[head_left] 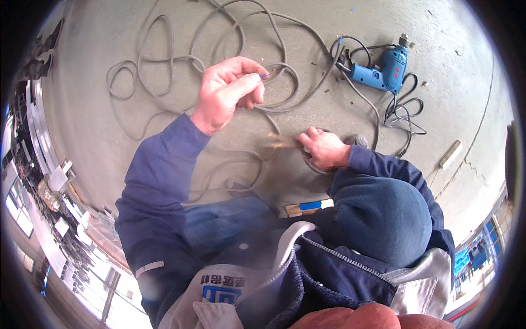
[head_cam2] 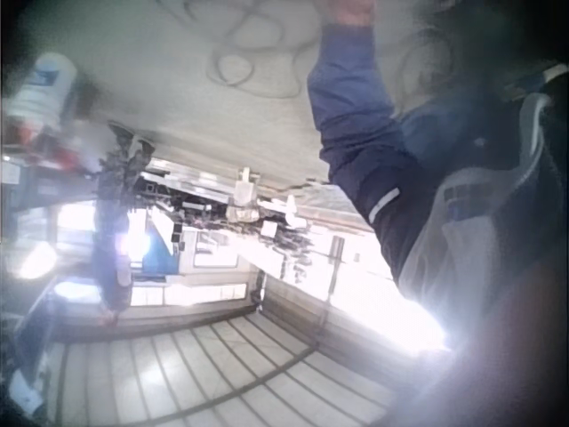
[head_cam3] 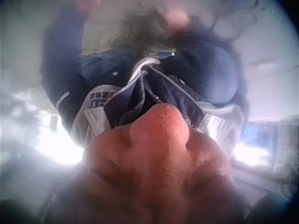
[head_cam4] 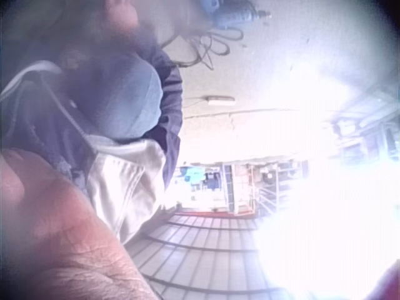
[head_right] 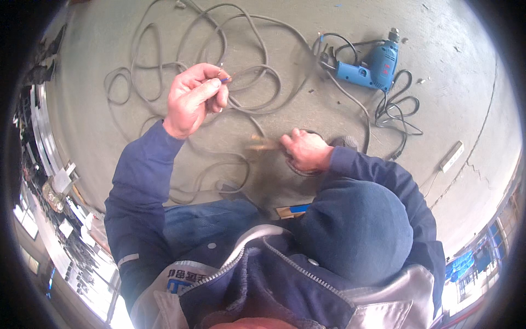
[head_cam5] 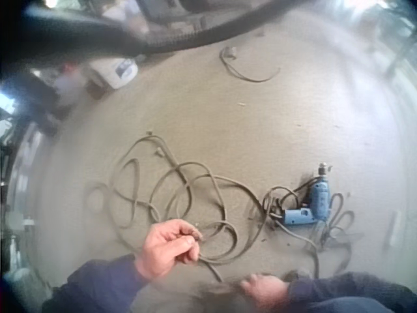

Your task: The person strips the insulation from a gray electrical cable using shears, then twists the exposed wires. The person repeats the stripping and twisting process on a second section of the cable.

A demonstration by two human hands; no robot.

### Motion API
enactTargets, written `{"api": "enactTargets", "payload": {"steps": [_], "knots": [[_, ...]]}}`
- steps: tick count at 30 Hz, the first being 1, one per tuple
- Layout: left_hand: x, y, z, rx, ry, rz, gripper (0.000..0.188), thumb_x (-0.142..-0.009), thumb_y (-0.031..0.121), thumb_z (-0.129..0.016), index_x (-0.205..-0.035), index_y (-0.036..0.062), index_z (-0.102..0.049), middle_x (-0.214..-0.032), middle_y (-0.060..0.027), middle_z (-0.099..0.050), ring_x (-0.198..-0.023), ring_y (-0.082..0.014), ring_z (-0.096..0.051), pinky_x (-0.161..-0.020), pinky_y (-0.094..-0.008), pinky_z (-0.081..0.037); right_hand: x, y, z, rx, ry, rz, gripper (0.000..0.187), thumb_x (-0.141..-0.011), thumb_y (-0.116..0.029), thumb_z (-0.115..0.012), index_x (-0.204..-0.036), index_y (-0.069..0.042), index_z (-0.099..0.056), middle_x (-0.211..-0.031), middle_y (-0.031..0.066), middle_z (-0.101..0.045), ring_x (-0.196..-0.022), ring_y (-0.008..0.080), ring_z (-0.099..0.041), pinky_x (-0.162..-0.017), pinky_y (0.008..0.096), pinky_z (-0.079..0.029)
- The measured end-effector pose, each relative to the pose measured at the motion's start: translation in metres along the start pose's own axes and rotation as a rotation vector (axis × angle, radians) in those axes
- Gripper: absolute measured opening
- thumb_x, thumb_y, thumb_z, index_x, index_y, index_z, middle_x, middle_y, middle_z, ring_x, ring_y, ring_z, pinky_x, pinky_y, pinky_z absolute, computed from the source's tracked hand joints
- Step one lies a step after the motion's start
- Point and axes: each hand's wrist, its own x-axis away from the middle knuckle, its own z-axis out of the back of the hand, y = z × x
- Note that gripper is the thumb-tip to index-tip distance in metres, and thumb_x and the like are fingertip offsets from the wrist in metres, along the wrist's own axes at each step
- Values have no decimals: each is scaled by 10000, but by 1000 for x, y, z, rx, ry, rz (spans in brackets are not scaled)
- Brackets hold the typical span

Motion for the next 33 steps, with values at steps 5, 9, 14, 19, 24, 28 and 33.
{"api": "enactTargets", "payload": {"steps": [5,9,14,19,24,28,33], "knots": [[-2,-6,-5,19,28,18,131,-974,105,-599,-1027,2,-659,-756,-54,-683,-585,-77,-578,-526,-203,-442,-2,-15,1,210,-174,119,556,-819,-318,-708,-1301,-101,-537,-982,207,-622,-913,424,-648,-774,534,-531],[0,-14,-11,-41,63,67,102,-959,92,-621,-1005,11,-661,-743,-49,-679,-576,-72,-573,-514,-197,-434,1,-15,35,-11,111,170,545,-840,-251,-715,-1335,-95,-547,-960,148,-644,-871,335,-663,-737,463,-541],[2,-30,-29,-127,13,214,77,-943,81,-641,-984,21,-663,-747,-22,-669,-616,-55,-592,-543,-198,-450,1,-20,74,-618,756,246,418,-867,-122,-732,-1257,-59,-596,-904,107,-632,-771,253,-638,-704,358,-536],[2,-39,-43,-154,-71,289,58,-935,72,-654,-966,23,-656,-761,-2,-659,-636,-54,-602,-558,-205,-456,5,-29,79,-686,655,174,315,-883,-150,-730,-1158,-44,-622,-932,126,-651,-808,270,-655,-711,378,-535],[0,-45,-48,-227,-114,358,70,-936,83,-659,-977,26,-657,-779,-3,-664,-644,-59,-613,-558,-209,-464,1,-21,76,-584,710,301,195,-868,-130,-722,-1030,-50,-648,-906,123,-662,-802,311,-666,-697,396,-535],[-7,-48,-63,-213,-77,373,72,-937,79,-660,-984,25,-655,-783,-4,-666,-651,-55,-605,-562,-211,-463,2,-13,72,-391,823,321,125,-876,-95,-675,-987,-47,-645,-842,96,-654,-739,259,-652,-670,400,-514],[-32,-65,-99,-696,-101,-288,52,-896,29,-676,-928,13,-639,-762,-64,-651,-596,-104,-586,-555,-266,-446,17,-1,66,-1633,565,-48,59,-908,-100,-608,-893,-49,-634,-710,-49,-555,-632,38,-459,-541,225,-359]]}}
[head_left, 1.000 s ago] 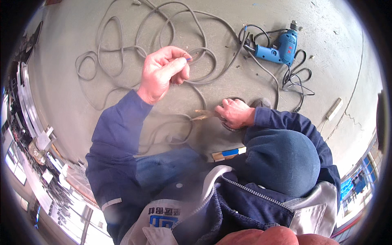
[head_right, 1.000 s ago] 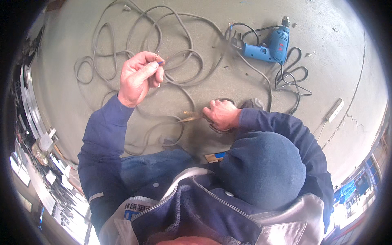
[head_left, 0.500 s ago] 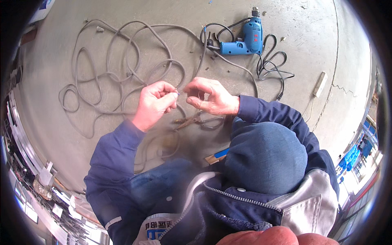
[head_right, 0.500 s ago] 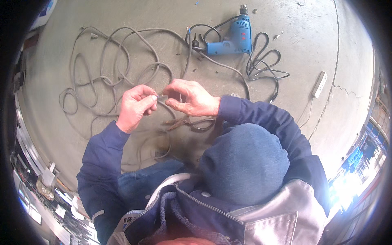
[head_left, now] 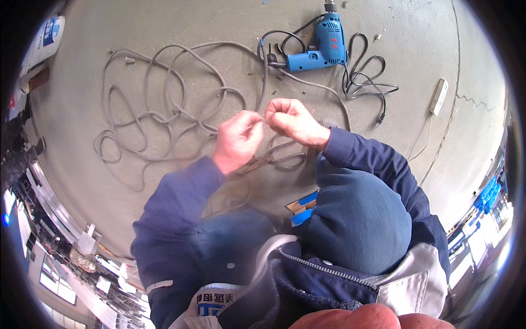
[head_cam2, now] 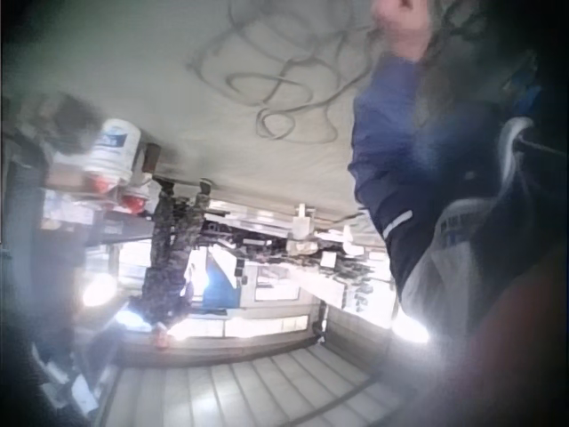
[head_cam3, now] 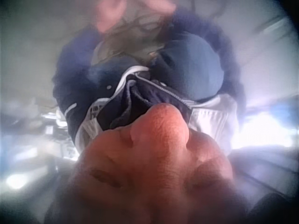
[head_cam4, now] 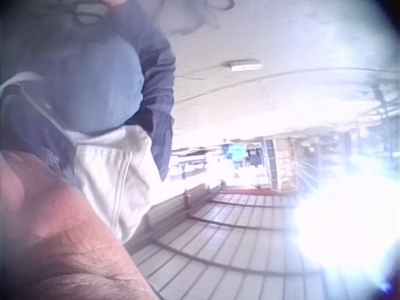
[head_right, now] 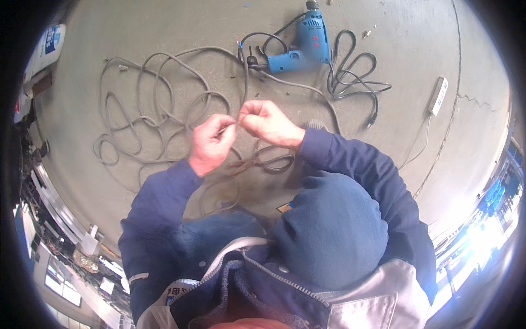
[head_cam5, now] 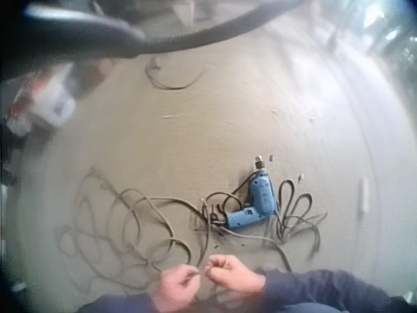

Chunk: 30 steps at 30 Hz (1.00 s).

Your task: The person strips the insulation from a gray electrical cable using shears, then twists the exposed wires. The person repeats the stripping and twisting process on a second section of the cable.

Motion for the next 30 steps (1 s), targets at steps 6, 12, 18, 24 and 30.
{"api": "enactTargets", "payload": {"steps": [6,12,18,24,30], "knots": [[-41,-20,-34,-408,69,-518,61,-893,16,-659,-950,7,-642,-794,-119,-658,-672,-204,-645,-624,-317,-508,23,-11,37,-175,218,-72,120,-917,-137,-575,-805,-94,-569,-582,-26,-453,-450,65,-333,-408,251,-236],[-105,-50,-48,174,454,152,109,-943,61,-677,-1031,-1,-665,-879,-40,-670,-651,-72,-594,-489,-217,-489,65,-2,58,-90,495,28,241,-993,-221,-571,-776,-120,-540,-629,-34,-507,-509,61,-428,-459,230,-318],[-155,-74,-60,336,406,361,151,-896,64,-733,-1024,-3,-691,-919,-50,-677,-693,-97,-617,-478,-240,-492,89,17,62,114,508,177,232,-988,-241,-608,-930,-17,-624,-733,-22,-576,-658,56,-520,-589,245,-430],[-166,-92,-74,162,474,298,124,-880,52,-719,-979,-17,-697,-893,-54,-680,-742,-148,-645,-649,-293,-533,101,33,69,133,540,267,209,-980,-208,-610,-969,0,-634,-763,-18,-593,-688,57,-529,-608,250,-434],[-166,-105,-72,-562,529,-32,124,-843,10,-719,-949,-53,-725,-866,-62,-702,-771,-152,-647,-736,-286,-526,108,31,58,461,639,340,181,-911,-135,-612,-1006,9,-667,-841,124,-701,-784,189,-661,-731,336,-521]]}}
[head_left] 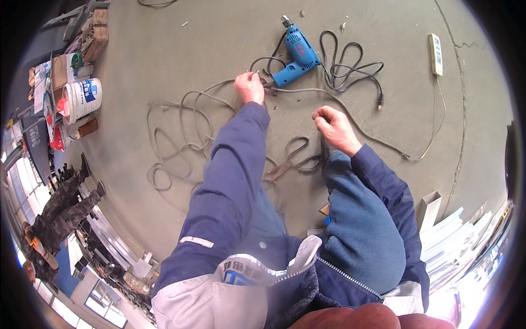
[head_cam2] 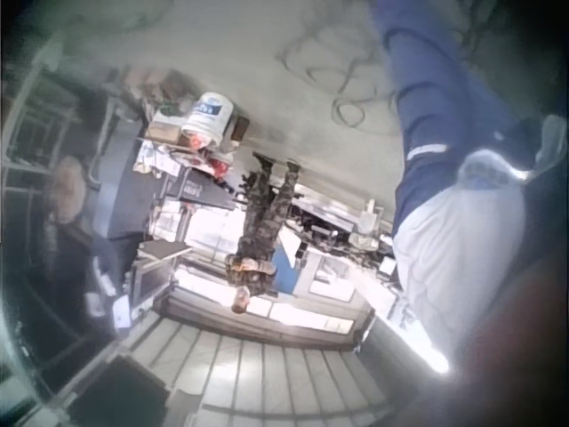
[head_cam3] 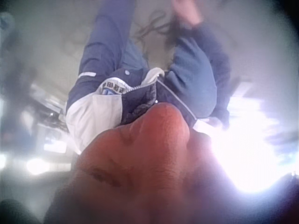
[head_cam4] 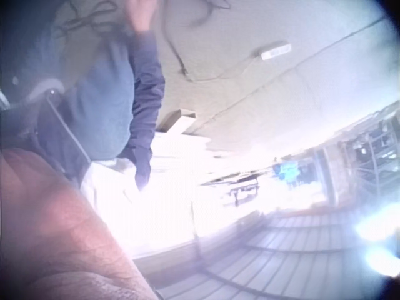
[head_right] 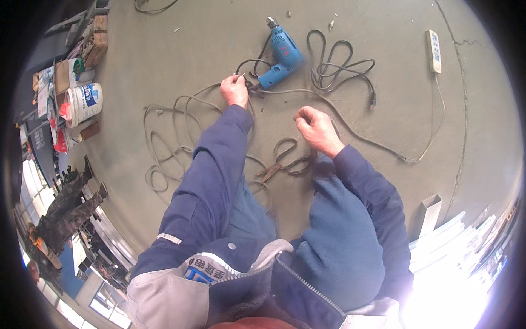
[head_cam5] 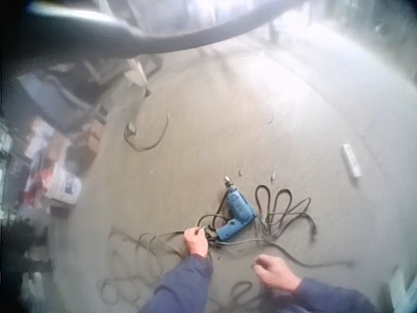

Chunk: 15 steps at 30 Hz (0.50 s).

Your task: The person strips the insulation from a gray electrical cable using shears, then twists the exposed wires. The person repeats the stripping and twisting process on a second section of the cable.

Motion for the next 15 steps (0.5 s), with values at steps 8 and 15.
{"api": "enactTargets", "payload": {"steps": [8,15], "knots": [[29,80,108,1059,-241,324,124,-896,-15,-686,-1010,-54,-713,-947,-98,-724,-837,-155,-661,-776,-294,-527,-36,-101,42,375,-137,375,262,-857,-43,-544,-1092,-23,-659,-868,209,-685,-816,358,-690,-744,429,-537],[82,122,156,1449,-513,400,125,-949,42,-668,-1048,-32,-681,-952,-90,-709,-769,-168,-668,-720,-339,-585,-44,-103,-15,-306,-329,252,325,-917,-40,-602,-1238,-33,-655,-844,5,-640,-790,94,-590,-753,282,-515]]}}
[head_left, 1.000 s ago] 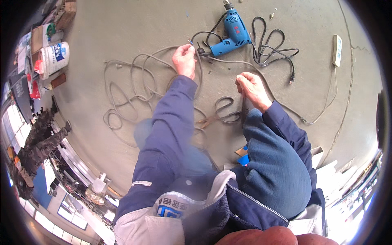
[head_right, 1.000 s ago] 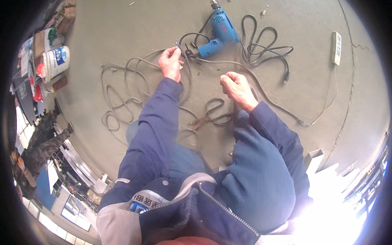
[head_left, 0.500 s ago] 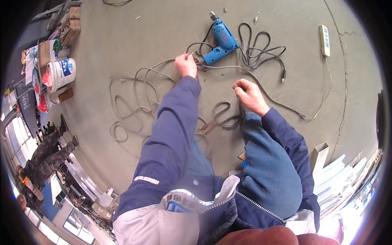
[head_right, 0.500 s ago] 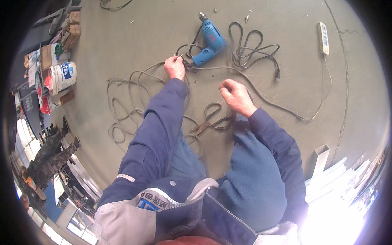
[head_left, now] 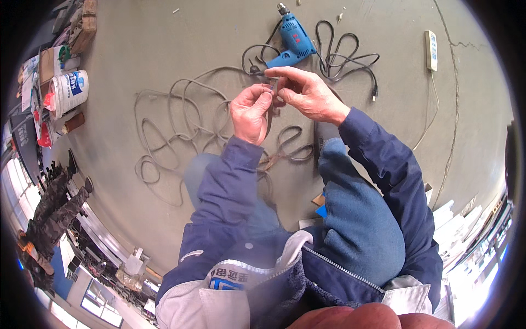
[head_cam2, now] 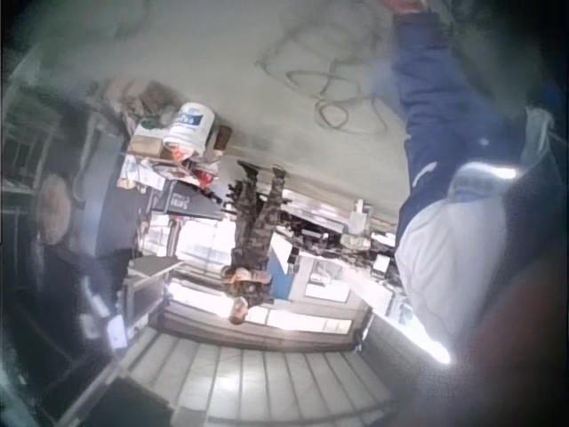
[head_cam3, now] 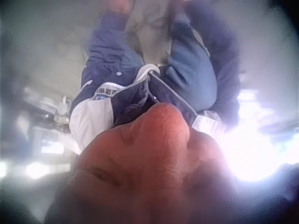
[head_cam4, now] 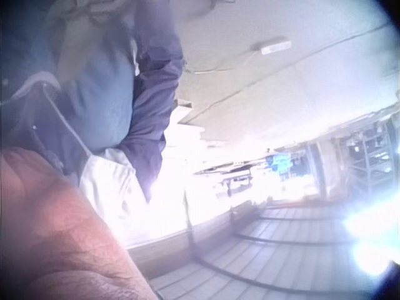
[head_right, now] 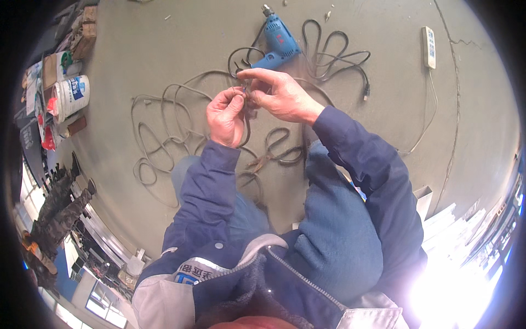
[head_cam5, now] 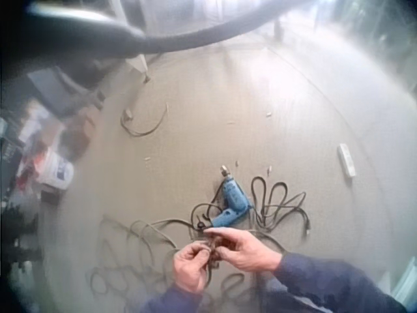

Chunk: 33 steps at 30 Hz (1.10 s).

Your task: The person strips the insulation from a gray electrical cable using shears, then twists the exposed wires. The person repeats the stripping and twisting process on a second section of the cable.

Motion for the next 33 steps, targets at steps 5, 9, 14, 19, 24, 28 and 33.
{"api": "enactTargets", "payload": {"steps": [5,9,14,19,24,28,33], "knots": [[11,15,6,-29,-33,127,112,-952,38,-662,-1048,-14,-686,-918,-108,-711,-730,-166,-670,-563,-280,-530,9,2,-2,158,-14,7,221,-937,-38,-625,-1148,2,-673,-893,38,-698,-845,90,-633,-776,277,-530],[16,16,6,-104,54,60,90,-935,6,-667,-1019,-14,-693,-868,-98,-711,-670,-138,-649,-531,-253,-484,5,-1,-13,34,54,-116,162,-942,-52,-649,-1079,26,-686,-918,54,-725,-861,97,-649,-792,275,-536],[21,12,6,-222,162,-46,79,-907,-9,-696,-986,-5,-699,-790,-68,-701,-610,-108,-614,-511,-231,-447,4,5,-28,37,103,-80,161,-939,-67,-663,-1058,38,-690,-917,63,-731,-871,98,-656,-792,279,-541],[23,13,10,-261,174,-87,70,-888,-6,-723,-952,15,-705,-753,-32,-674,-599,-84,-588,-509,-219,-429,7,6,-34,78,102,-99,189,-929,-89,-673,-1058,44,-708,-891,70,-729,-832,100,-654,-763,280,-548],[23,16,14,-299,185,-77,69,-881,-6,-730,-934,27,-703,-741,-6,-655,-595,-63,-566,-519,-205,-417,4,7,-37,-3,65,-122,190,-924,-93,-671,-1047,44,-719,-843,56,-717,-772,96,-647,-713,270,-547],[25,19,18,-314,189,-56,78,-874,-19,-717,-938,22,-699,-760,-5,-660,-602,-61,-564,-527,-205,-420,3,11,-38,-46,61,-118,173,-928,-104,-670,-1019,34,-721,-820,35,-698,-754,78,-616,-691,258,-527],[24,17,19,-296,155,-27,100,-870,-27,-679,-965,2,-672,-782,-10,-657,-614,-66,-565,-535,-214,-427,4,16,-37,43,54,-123,192,-934,-152,-671,-987,32,-683,-817,43,-667,-783,81,-570,-696,287,-503]]}}
